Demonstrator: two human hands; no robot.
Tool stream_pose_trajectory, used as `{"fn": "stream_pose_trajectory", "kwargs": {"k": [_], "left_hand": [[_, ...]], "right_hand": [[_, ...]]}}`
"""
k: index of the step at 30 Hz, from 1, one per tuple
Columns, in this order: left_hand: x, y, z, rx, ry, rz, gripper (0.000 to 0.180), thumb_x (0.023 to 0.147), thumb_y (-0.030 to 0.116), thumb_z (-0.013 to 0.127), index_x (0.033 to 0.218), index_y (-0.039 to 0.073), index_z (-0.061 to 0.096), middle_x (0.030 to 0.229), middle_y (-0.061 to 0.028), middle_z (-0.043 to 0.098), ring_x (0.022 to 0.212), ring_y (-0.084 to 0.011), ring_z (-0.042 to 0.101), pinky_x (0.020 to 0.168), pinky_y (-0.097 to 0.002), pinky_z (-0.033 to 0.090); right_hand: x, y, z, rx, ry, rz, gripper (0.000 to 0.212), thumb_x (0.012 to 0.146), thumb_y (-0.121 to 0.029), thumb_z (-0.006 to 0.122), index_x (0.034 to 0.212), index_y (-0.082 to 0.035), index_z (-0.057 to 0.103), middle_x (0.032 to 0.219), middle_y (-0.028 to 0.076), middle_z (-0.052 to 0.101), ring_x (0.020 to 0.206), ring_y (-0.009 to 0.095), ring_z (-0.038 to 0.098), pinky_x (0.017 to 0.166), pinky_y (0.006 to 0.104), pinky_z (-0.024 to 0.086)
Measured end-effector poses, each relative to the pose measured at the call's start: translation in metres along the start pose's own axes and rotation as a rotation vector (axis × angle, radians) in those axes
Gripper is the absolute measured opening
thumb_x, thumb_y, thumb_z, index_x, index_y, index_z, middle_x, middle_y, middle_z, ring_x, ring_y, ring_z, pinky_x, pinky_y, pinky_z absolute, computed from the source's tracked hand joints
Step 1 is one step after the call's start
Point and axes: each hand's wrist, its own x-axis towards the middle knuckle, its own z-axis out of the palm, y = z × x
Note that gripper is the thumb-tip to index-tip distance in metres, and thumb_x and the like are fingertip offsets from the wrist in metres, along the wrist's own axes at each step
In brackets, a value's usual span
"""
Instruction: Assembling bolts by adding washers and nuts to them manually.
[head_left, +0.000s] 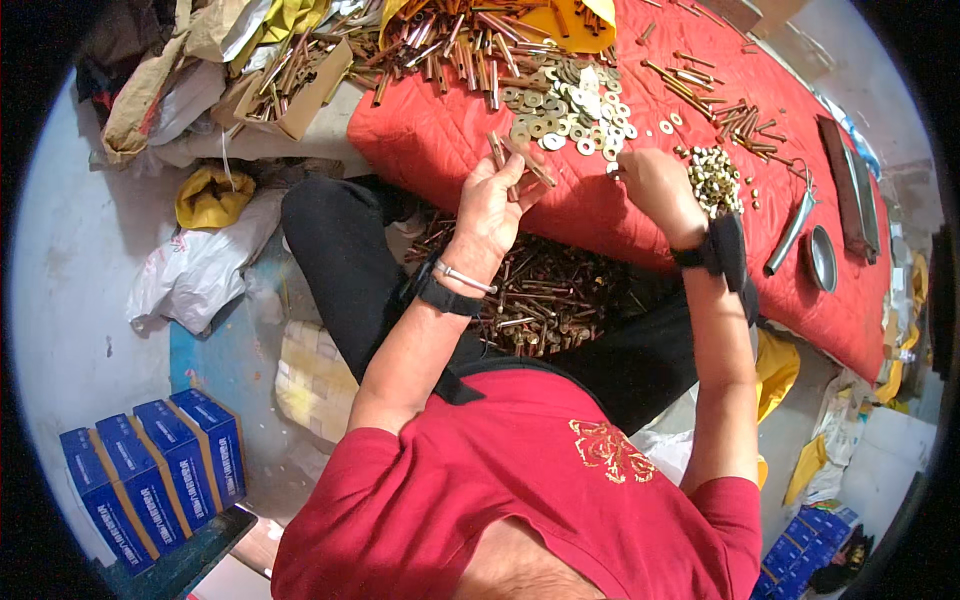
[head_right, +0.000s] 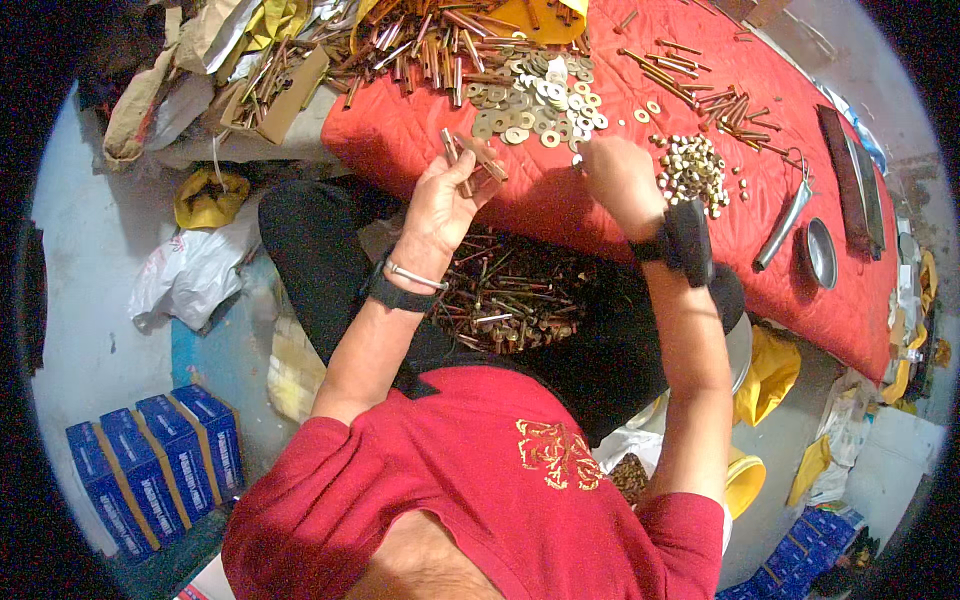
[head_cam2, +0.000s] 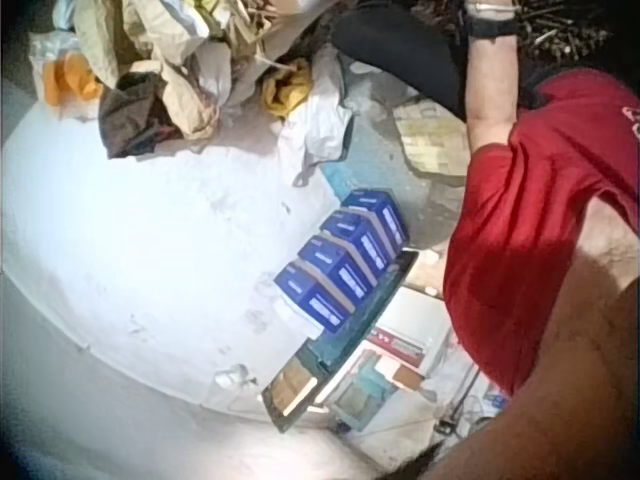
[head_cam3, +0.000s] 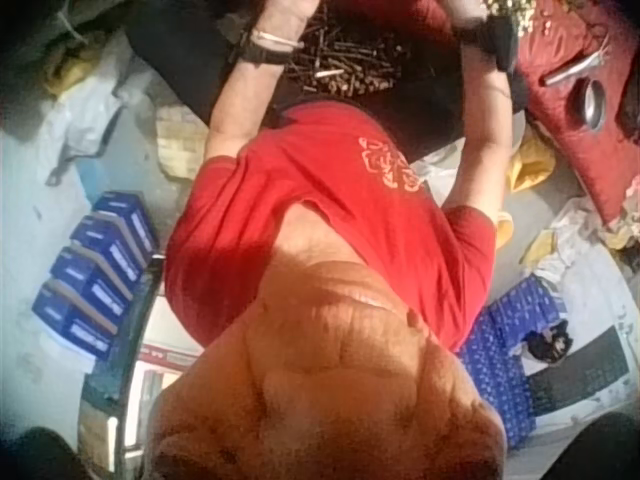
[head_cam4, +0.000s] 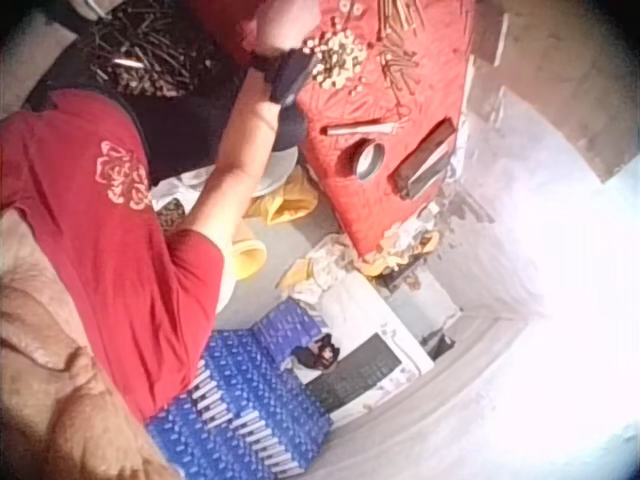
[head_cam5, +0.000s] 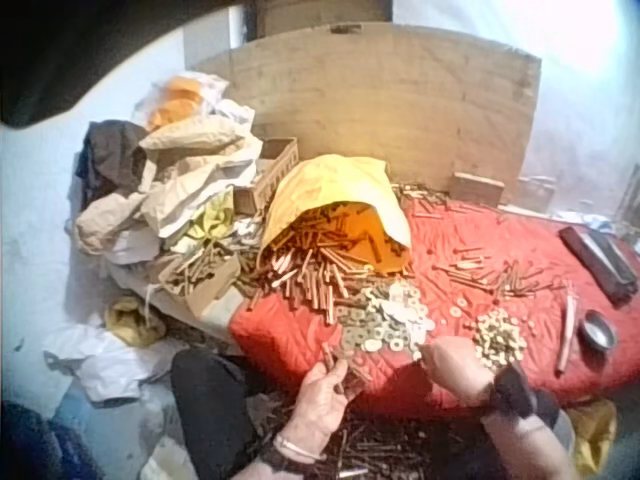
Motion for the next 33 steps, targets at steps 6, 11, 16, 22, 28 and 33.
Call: {"fn": "stream_pose_trajectory", "kwargs": {"k": [6, 11, 16, 22, 28, 33], "left_hand": [[-0.009, 0.007, 0.01, -0.038, -0.136, 0.029, 0.02, 0.091, 0.01, 0.052, 0.11, 0.003, 0.054, 0.097, -0.0084, 0.062, 0.089, -0.0216, 0.063, 0.077, -0.0344, 0.055], [-0.013, 0.016, 0.003, -0.018, -0.164, -0.104, 0.023, 0.089, 0.015, 0.055, 0.104, -0.002, 0.058, 0.071, -0.003, 0.057, 0.055, -0.0072, 0.052, 0.047, -0.0196, 0.044], [-0.015, 0.016, -0.003, 0.079, -0.318, -0.326, 0.025, 0.087, 0.019, 0.055, 0.093, -0.005, 0.06, 0.059, 0.0009, 0.049, 0.043, -0.003, 0.036, 0.037, -0.0163, 0.027], [-0.015, 0.017, 0.018, 0.211, -0.265, -0.423, 0.009, 0.083, 0.012, 0.061, 0.078, 0.007, 0.056, 0.055, 0.0014, 0.05, 0.038, -0.0021, 0.034, 0.036, -0.017, 0.026], [-0.01, 0.02, 0.024, 0.326, -0.227, -0.433, 0.009, 0.082, 0.012, 0.063, 0.081, 0.006, 0.056, 0.056, 0.0014, 0.05, 0.039, -0.0022, 0.039, 0.037, -0.0159, 0.03], [-0.006, 0.02, 0.021, 0.308, -0.302, -0.444, 0.01, 0.083, 0.013, 0.063, 0.084, 0.005, 0.057, 0.059, 0.0021, 0.051, 0.041, -0.0016, 0.04, 0.037, -0.0151, 0.03]], "right_hand": [[0.048, -0.007, -0.039, -0.148, -0.304, -0.152, 0.01, 0.074, -0.013, 0.057, 0.079, -0.009, 0.065, 0.074, 0.014, 0.064, 0.071, 0.031, 0.063, 0.059, 0.039, 0.051], [0.005, -0.003, -0.042, -0.02, -0.159, -0.143, 0.016, 0.077, -0.014, 0.06, 0.092, -0.011, 0.064, 0.074, 0.015, 0.064, 0.07, 0.031, 0.063, 0.061, 0.0423, 0.05], [-0.045, -0.027, -0.049, 0.745, 0.082, 0.242, 0.016, 0.083, -0.01, 0.063, 0.098, -0.006, 0.064, 0.06, 0.005, 0.055, 0.056, 0.012, 0.053, 0.052, 0.0279, 0.042], [-0.059, -0.06, -0.065, 1.167, 0.08, 0.202, 0.019, 0.084, -0.004, 0.062, 0.103, -0.004, 0.064, 0.068, -0.004, 0.051, 0.064, 0.004, 0.045, 0.056, 0.0203, 0.037], [-0.063, -0.054, -0.075, 1.136, 0.041, 0.162, 0.018, 0.083, -0.004, 0.063, 0.102, -0.004, 0.064, 0.07, -0.004, 0.052, 0.065, 0.004, 0.046, 0.057, 0.0197, 0.039], [-0.062, -0.051, -0.073, 1.089, 0.087, 0.135, 0.019, 0.082, -0.003, 0.063, 0.101, -0.003, 0.065, 0.074, -0.003, 0.056, 0.068, 0.005, 0.05, 0.061, 0.0206, 0.042]]}}
